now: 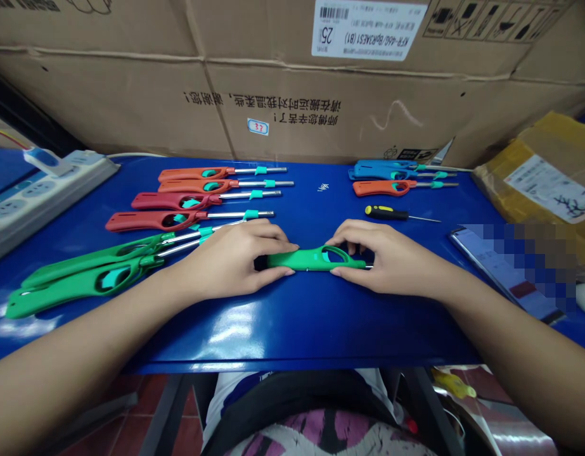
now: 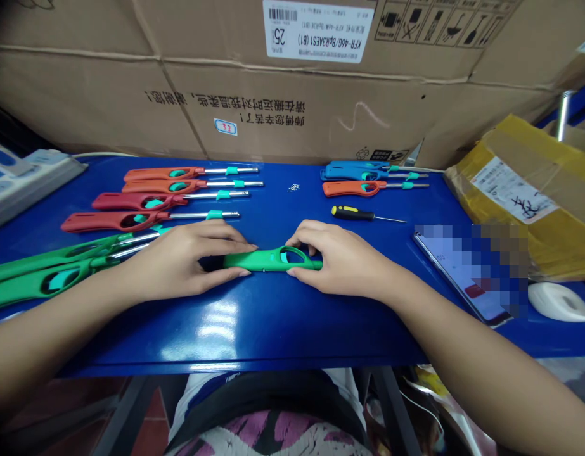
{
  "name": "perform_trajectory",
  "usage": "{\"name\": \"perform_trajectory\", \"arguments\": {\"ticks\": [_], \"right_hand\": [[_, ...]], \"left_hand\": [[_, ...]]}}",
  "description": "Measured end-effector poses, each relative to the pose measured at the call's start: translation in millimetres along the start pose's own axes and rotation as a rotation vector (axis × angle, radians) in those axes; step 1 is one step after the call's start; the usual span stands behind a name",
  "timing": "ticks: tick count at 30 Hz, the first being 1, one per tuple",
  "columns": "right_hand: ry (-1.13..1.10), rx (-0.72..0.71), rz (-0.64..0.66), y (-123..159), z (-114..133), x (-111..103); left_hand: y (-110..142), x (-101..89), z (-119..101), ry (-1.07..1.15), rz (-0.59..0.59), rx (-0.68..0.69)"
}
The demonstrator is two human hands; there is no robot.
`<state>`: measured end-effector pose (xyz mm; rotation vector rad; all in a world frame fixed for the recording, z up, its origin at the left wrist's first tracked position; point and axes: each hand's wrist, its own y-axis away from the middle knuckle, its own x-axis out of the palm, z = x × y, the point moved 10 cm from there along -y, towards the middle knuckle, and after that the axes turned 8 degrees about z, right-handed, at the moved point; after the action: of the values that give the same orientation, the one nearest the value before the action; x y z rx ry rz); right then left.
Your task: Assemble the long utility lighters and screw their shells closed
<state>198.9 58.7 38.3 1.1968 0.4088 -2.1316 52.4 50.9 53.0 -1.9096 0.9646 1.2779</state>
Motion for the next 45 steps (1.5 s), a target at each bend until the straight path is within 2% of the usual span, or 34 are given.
{"name": "perform_trajectory", "arguments": {"ticks": [14,17,20,23,26,28,39,45], "right_hand": [[-0.084,0.032,0.012,-4,-6,6],[-0.07,0.031,0.003,-3,-6,6],[0.004,0.02,0.007,-2,-1,6],[0.169,-0.015,0.038,-1,8,8],[0.335,-0.043,0.055,-1,13,10],[0.364,-0.066,0.054,0,14,11],[0.18,-0.097,0.008,-1,11,9],[0.108,-0.148,-0.053,0,9,-1]], "left_hand": [[-1,4.3,3,0.004,0.013,-0.027],[0,5.7,0,-0.061,0.016,-0.04],[0,7.5,-11,-0.206,0.023,-0.018],[1,7.9,-21,-0.33,0.009,0.004],[1,7.0,-26,-0.395,-0.026,0.026],[1,7.3,-26,-0.41,-0.041,0.034],[-1,6.2,-19,-0.311,-0.053,0.024],[1,6.2,-7,-0.186,-0.021,-0.016]]}}
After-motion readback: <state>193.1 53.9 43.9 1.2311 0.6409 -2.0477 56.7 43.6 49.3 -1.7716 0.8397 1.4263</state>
